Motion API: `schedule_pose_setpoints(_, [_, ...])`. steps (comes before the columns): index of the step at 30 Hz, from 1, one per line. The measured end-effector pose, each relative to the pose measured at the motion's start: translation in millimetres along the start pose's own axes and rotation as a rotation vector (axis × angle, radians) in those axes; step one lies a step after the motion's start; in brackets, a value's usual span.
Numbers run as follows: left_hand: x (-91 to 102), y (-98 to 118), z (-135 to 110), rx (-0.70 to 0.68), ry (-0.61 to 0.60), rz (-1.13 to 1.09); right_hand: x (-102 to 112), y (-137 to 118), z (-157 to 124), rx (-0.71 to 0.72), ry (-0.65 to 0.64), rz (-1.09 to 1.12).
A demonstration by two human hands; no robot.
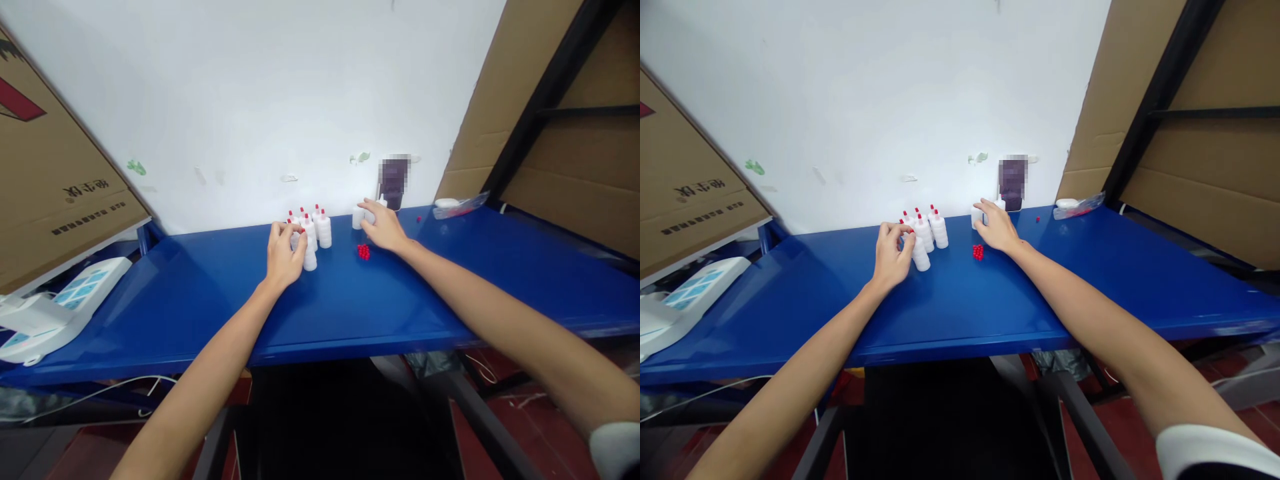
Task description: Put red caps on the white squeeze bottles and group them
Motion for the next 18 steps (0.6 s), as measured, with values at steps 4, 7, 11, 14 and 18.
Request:
schedule_pose_setpoints(4, [-2.2, -1, -1, -0.011, 0.001, 0.042, -5, 9, 3, 0.004, -0.097, -0.035])
schedule_pose_setpoints(7, [-3.3, -3, 0, -0.017, 0.033, 0.090, -7, 12, 2, 0.023, -0.132, -0.037])
schedule_pose_setpoints(11, [-3.5, -6, 1, -0.019, 0.055, 0.150, -5, 10, 2, 0.068, -0.147, -0.036])
schedule_pose_setpoints(14, [-3.1, -8, 1, -0.044, 0.067, 0.203, -1, 5, 1, 0.089, -0.125, -0.028])
schedule_pose_setpoints(18, [-1.1, -9, 2, -0.048, 0.061, 0.234, 4, -1, 2, 0.095, -0.064, 0.010])
Point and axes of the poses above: each hand's wrist, its own z-axis towards the middle knuckle, its own x-axis out of the back of the hand, y = z × x, the point moved 2 cm from there along z, towards the middle knuckle, and after that the axes turned 9 degrees about z, right-handed, at the moved point
